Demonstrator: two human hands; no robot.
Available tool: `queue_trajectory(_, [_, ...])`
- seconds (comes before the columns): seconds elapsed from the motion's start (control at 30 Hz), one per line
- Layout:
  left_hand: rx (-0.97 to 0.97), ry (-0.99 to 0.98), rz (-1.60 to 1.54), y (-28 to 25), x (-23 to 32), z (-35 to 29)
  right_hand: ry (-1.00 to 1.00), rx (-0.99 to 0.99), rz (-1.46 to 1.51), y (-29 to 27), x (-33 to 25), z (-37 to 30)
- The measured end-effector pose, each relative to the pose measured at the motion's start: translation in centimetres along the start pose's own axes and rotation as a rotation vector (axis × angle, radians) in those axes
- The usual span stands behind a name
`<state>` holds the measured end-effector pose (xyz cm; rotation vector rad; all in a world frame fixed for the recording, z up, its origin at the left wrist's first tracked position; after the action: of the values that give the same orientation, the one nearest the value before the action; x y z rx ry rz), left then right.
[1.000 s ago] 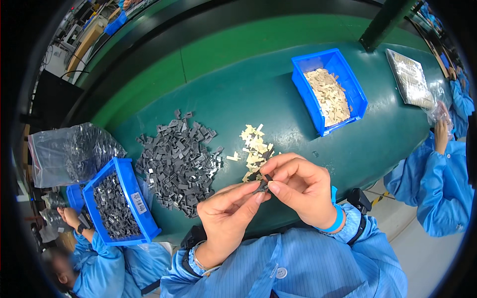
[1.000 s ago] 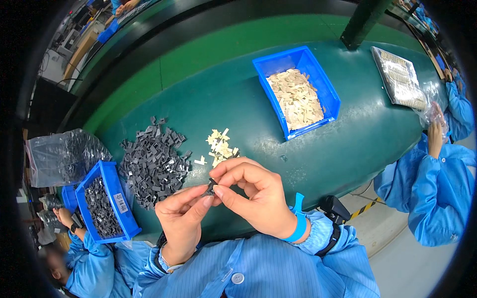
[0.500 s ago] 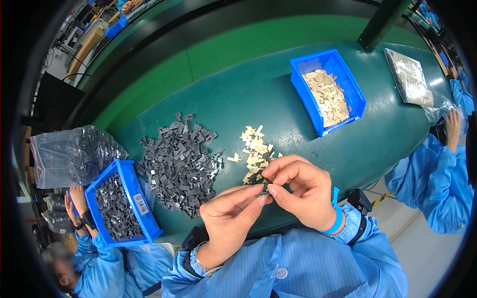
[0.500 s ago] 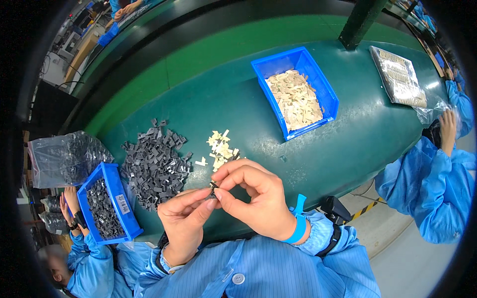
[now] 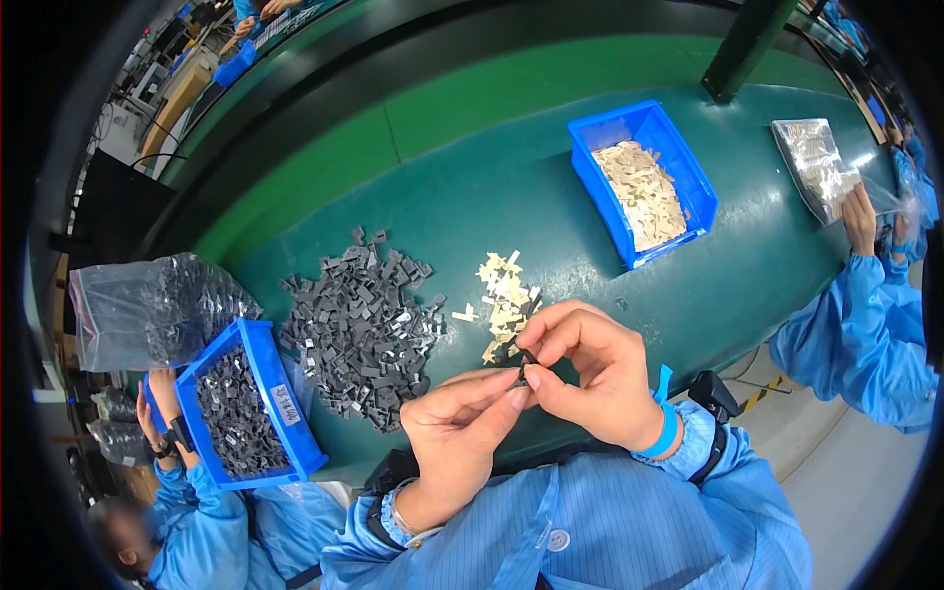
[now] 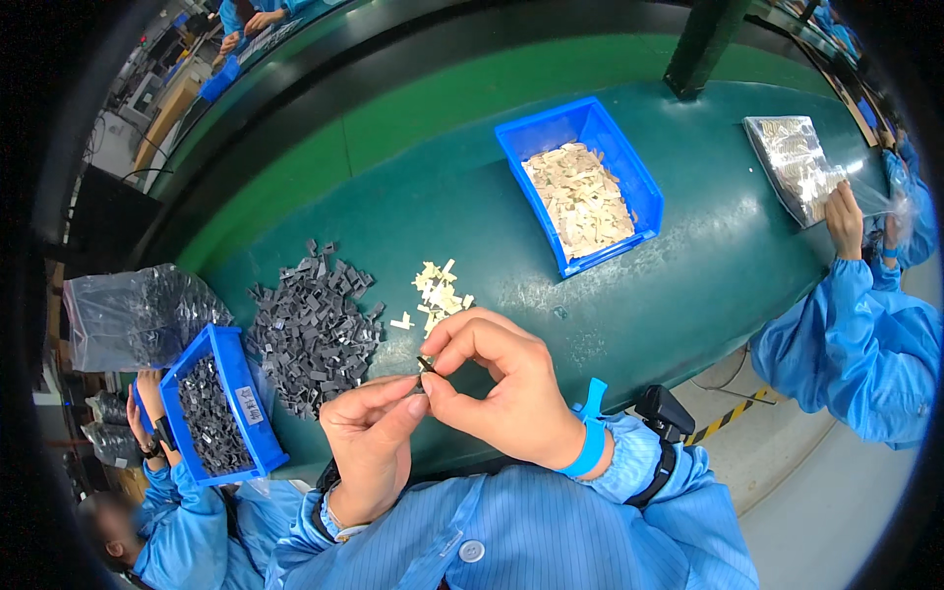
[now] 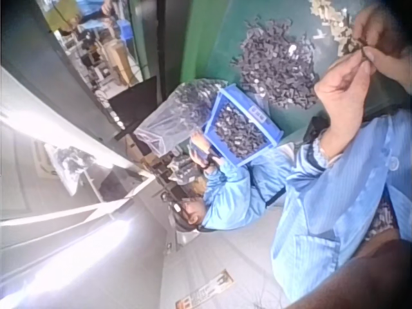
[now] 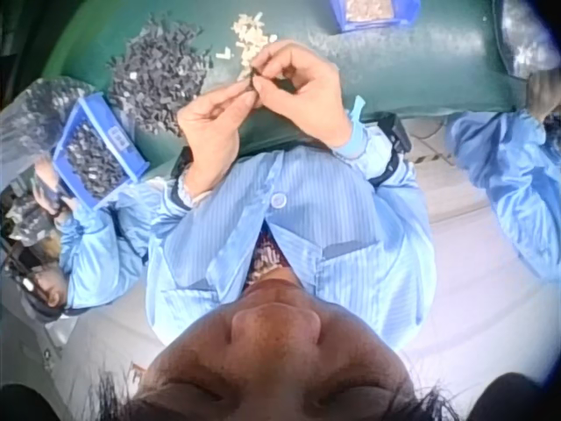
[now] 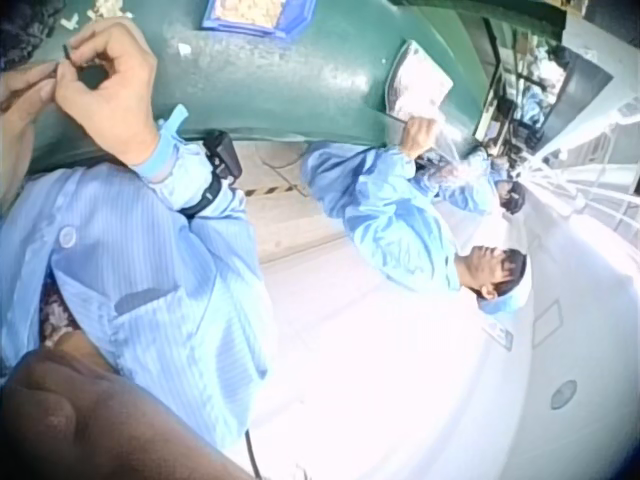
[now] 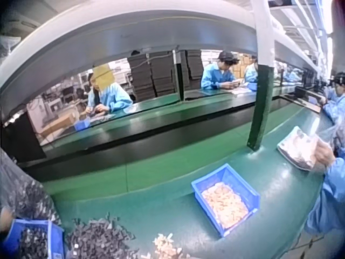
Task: Assembling small plastic and metal components at a factory production line.
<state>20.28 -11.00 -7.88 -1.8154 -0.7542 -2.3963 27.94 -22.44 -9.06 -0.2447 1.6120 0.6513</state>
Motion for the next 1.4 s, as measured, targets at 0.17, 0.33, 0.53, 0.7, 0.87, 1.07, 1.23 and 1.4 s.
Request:
queue_trajectory(0.17, [0.020, -0.027, -0.149, -0.1, -0.1, -0.1, -0.035, 0.010, -0.228, -0.6, -1.2, 0.5])
queue_trajectory(0.33, [0.044, -0.159, -0.194, -0.2, -0.3, -0.2, 0.291, -0.262, 0.157, -0.5, -0.7, 0.3])
queue_trajectory(0.53, [0.063, -0.351, -0.415, -0.7, -0.8, 0.0, 0.531, -0.323, 0.519, -0.7, 1.5, 0.4])
queue_trajectory(0.7, [-0.010, -0.422, -0.505, -0.8, -1.0, 0.1, 0.617, -0.395, 0.555, -0.6, 1.5, 0.2])
queue_trajectory(0.87, [-0.106, -0.237, -0.182, -0.1, -0.1, 0.9, 0.716, -0.398, 0.584, -0.2, 1.2, 0.2])
queue_trajectory(1.07, [-0.250, -0.001, 0.249, 0.6, 1.1, 0.5, 0.545, -0.450, 0.161, -0.6, 0.8, 0.2])
queue_trajectory(1.23, [-0.278, -0.020, 0.087, 0.7, 1.0, 0.9, 0.603, -0.467, 0.324, -1.0, 0.0, 0.1])
queue_trajectory(1.4, [-0.089, -0.306, -0.408, 0.3, -0.9, 0.1, 0.506, -0.383, 0.528, -0.9, 0.6, -0.6])
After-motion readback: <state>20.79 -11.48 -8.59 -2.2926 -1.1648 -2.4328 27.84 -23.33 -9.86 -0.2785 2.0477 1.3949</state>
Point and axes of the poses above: each hand's wrist, its own z-axis towards the middle knuckle, its own y-axis out of the palm, x = y × z, the point moved 3 cm from there along z, towards the middle knuckle, and after that the axes turned 13 degrees about y, right-handed, at the moved point
